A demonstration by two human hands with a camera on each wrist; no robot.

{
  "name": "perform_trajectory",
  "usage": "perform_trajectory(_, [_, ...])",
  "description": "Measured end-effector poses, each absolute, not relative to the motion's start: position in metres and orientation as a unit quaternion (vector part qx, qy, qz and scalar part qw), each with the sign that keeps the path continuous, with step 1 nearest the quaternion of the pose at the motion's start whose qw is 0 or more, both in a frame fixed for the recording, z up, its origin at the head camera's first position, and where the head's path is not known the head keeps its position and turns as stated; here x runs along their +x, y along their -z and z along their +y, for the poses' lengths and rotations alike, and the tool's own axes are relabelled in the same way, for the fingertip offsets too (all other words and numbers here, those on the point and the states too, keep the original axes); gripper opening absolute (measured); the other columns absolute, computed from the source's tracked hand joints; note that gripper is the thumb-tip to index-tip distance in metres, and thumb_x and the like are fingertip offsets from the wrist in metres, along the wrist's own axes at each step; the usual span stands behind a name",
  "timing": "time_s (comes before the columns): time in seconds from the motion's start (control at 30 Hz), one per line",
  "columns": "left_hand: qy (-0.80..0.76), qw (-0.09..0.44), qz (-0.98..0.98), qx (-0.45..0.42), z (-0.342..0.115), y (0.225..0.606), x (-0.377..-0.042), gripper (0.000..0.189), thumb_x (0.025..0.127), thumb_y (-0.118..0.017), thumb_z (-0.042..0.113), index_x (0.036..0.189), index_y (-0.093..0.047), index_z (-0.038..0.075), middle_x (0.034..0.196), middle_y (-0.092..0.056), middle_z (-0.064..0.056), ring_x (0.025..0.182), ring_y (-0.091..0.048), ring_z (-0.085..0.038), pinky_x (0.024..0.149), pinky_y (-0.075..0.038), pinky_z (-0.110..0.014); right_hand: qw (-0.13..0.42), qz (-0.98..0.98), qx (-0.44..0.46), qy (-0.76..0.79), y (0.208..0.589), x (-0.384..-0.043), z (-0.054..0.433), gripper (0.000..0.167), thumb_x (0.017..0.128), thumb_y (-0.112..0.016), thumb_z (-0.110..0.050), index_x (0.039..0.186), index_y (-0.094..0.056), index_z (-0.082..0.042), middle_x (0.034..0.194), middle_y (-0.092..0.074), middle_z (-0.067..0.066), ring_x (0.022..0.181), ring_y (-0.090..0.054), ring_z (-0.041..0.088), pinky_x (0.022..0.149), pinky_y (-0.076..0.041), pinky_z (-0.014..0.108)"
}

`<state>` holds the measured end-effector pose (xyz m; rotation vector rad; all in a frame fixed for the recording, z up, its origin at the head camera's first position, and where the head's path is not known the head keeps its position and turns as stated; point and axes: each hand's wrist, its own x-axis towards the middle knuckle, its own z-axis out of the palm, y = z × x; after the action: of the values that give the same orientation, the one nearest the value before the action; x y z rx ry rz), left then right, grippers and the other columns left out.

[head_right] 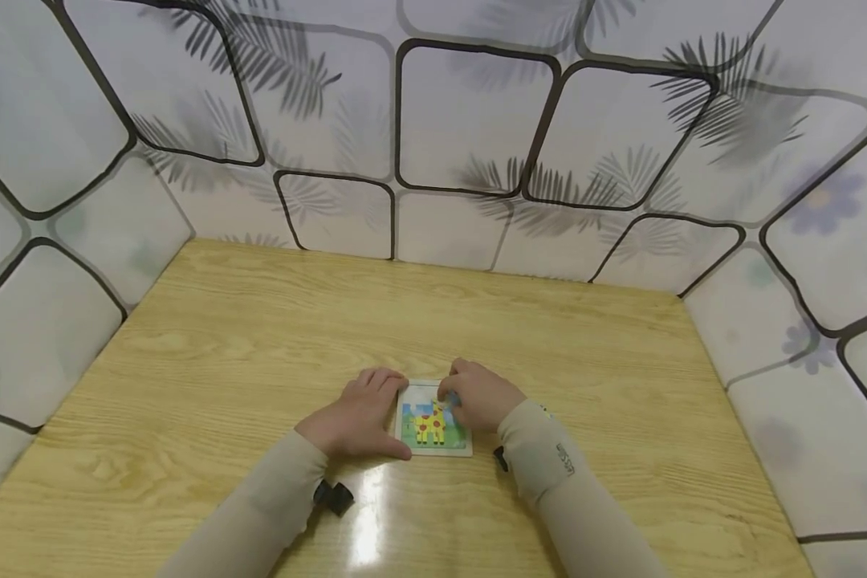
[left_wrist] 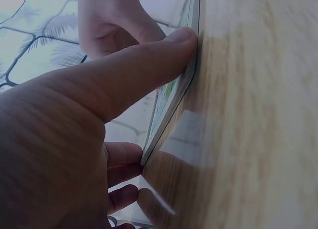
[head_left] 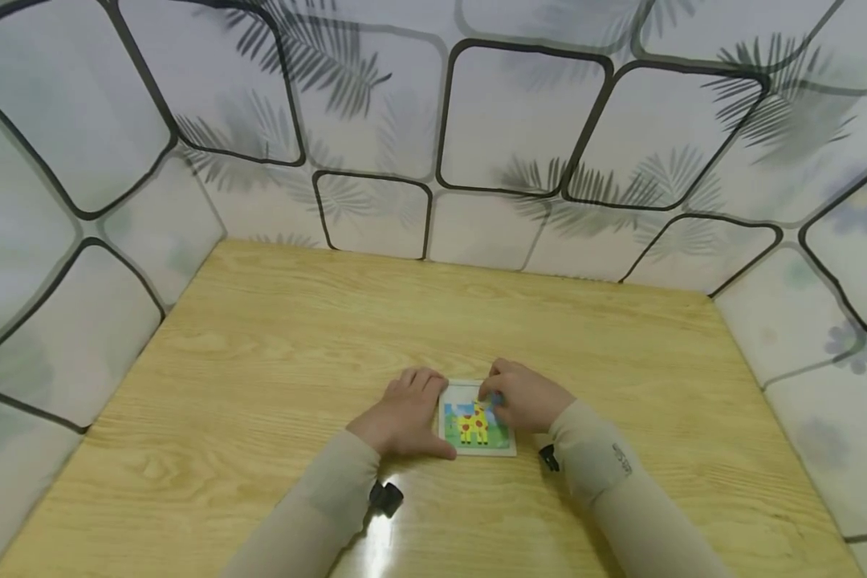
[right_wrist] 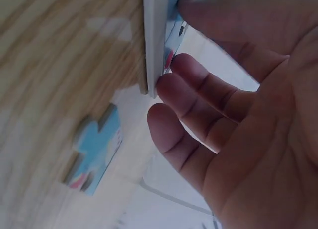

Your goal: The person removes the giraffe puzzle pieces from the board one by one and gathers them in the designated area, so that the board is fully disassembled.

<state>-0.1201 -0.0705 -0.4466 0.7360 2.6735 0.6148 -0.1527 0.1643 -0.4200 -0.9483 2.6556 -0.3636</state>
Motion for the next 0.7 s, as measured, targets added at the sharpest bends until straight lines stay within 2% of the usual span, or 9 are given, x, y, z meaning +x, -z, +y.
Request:
perform_trajectory(0.33, [-0.209,0.151,0.931,0.258,-0.0710,0.4454,-0.1195,0.103,0.073,-0.081,0.062,0.148,-0.041,0.005,0.148,-0.040,-0.008,0.136,-0.033,-0.028,0.113,-0.031,-0.046,0.177,0.934,-0.290,0.113,0.4174,-0.1533,0.1571,0.017,0.090,-0.072,-0.007,0.103,-0.072,-0.017,0.100,-0.052,-0.001,0.084,-0.048,0.014,0.077,-0.048,0.033])
perform_trajectory(0.57, [-0.211,0.154,0.931,0.254,-0.0715,0.4443,-0.1202,0.104,0.073,-0.082,0.061,0.150,-0.040,0.005,0.149,-0.039,-0.008,0.136,-0.032,-0.028,0.114,-0.031,-0.046,0.150,0.941,-0.263,0.150,0.4175,-0.1540,0.1586,0.037,0.084,-0.079,-0.008,0.119,-0.066,-0.007,0.105,-0.061,0.001,0.094,-0.057,0.016,0.086,-0.052,0.038])
perform_trajectory(0.7, [-0.217,0.157,0.929,0.256,-0.0710,0.4440,-0.1202,0.104,0.073,-0.082,0.061,0.149,-0.040,0.004,0.148,-0.039,-0.008,0.137,-0.032,-0.028,0.113,-0.031,-0.046,0.127,0.939,-0.275,0.161,0.4195,-0.1548,0.1641,0.026,0.085,-0.074,-0.003,0.110,-0.071,-0.006,0.100,-0.064,0.000,0.094,-0.060,0.017,0.086,-0.052,0.039])
